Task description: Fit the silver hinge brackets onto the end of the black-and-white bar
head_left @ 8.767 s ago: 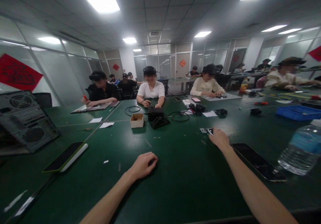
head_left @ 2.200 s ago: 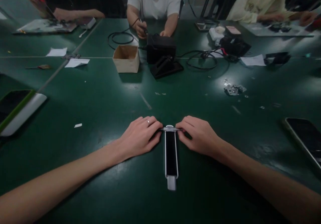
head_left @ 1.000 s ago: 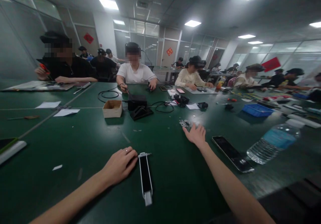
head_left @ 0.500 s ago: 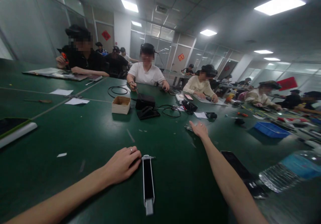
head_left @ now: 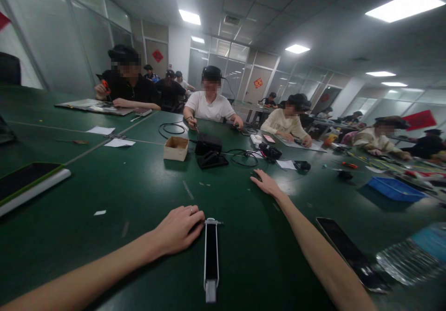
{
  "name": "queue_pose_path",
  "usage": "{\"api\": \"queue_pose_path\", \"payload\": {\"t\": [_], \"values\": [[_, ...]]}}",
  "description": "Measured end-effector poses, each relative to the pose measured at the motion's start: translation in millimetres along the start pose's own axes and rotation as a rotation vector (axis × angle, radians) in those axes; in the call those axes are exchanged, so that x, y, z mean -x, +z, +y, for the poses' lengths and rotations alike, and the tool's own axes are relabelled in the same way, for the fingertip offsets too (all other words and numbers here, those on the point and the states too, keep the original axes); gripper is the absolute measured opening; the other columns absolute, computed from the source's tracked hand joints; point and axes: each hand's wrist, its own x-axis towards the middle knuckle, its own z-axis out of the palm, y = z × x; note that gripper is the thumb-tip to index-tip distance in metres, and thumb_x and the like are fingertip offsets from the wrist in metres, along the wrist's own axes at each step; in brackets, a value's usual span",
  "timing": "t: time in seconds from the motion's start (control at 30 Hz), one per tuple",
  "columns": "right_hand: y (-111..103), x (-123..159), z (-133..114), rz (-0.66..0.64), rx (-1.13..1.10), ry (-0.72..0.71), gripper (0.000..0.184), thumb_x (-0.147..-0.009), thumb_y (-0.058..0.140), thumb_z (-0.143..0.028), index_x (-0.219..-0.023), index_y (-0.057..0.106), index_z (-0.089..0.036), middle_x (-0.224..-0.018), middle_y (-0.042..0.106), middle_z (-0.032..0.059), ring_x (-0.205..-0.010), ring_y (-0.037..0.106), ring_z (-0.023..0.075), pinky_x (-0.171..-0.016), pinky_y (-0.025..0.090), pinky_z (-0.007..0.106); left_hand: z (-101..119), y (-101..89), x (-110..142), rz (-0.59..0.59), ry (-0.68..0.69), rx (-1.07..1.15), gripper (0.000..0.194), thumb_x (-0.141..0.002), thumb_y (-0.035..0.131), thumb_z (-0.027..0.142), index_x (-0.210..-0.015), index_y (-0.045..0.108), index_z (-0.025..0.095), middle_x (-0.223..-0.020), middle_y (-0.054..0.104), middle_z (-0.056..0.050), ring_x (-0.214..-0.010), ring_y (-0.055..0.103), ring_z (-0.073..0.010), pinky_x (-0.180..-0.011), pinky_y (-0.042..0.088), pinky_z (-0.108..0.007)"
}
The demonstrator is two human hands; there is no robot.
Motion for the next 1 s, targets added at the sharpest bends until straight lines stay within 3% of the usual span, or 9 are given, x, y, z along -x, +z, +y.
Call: {"api": "queue_pose_path", "payload": {"t": [0.2, 0.4, 0.57, 0.8, 1.0], "values": [[4.4, 22.1, -37.3, -0.04, -0.01, -0.208, 0.055, -0.095, 0.036, -0.044, -0.143, 0.035, -0.02, -0.152, 0.028, 0.0068, -0.14, 0.022, 0.0196, -0.112, 0.02, 0.039, 0.5, -1.7, 1.2, 0.001, 0.011, -0.032, 0.018, -0.093, 0.038, 0.026, -0.099, 0.054, 0.02, -0.093, 0.057, -0.004, -0.077, 0.054, -0.0175, -0.067, 0.042, -0.029], [2.9, 104.3, -86.6, -0.107, -0.075, -0.316, 0.06, -0.094, 0.034, -0.05, -0.146, 0.028, -0.021, -0.153, 0.022, 0.0059, -0.141, 0.021, 0.0236, -0.111, 0.024, 0.048, 4.2, -6.0, 1.5, -0.005, 0.006, -0.059, 0.018, -0.093, 0.038, 0.026, -0.098, 0.054, 0.02, -0.093, 0.057, -0.005, -0.078, 0.055, -0.0172, -0.068, 0.042, -0.028], [3.3, 161.9, -124.0, -0.084, -0.144, -0.472, 0.056, -0.095, 0.036, -0.047, -0.144, 0.034, -0.019, -0.151, 0.028, 0.0069, -0.139, 0.025, 0.0222, -0.114, 0.023, 0.047, 7.9, -9.0, 2.3, -0.013, -0.008, -0.063, 0.019, -0.093, 0.037, 0.026, -0.096, 0.055, 0.019, -0.092, 0.058, -0.005, -0.079, 0.055, -0.018, -0.069, 0.043, -0.029], [2.3, 166.8, -132.3, -0.027, -0.247, -0.443, 0.051, -0.092, 0.045, -0.041, -0.137, 0.046, -0.018, -0.145, 0.04, 0.009, -0.135, 0.034, 0.0227, -0.112, 0.03, 0.046, 4.4, -7.6, 4.1, 0.004, -0.006, -0.042, 0.019, -0.093, 0.038, 0.027, -0.098, 0.055, 0.02, -0.094, 0.058, -0.005, -0.08, 0.056, -0.0178, -0.07, 0.043, -0.029], [1.2, 161.3, -131.8, 0.167, -0.303, -0.485, 0.039, -0.09, 0.048, -0.032, -0.123, 0.057, -0.015, -0.128, 0.058, 0.0113, -0.124, 0.049, 0.023, -0.108, 0.034, 0.046, 4.5, -9.1, 5.4, -0.002, -0.015, -0.001, 0.021, -0.094, 0.037, 0.029, -0.098, 0.055, 0.02, -0.095, 0.058, -0.005, -0.081, 0.057, -0.0176, -0.071, 0.044, -0.029]]}}
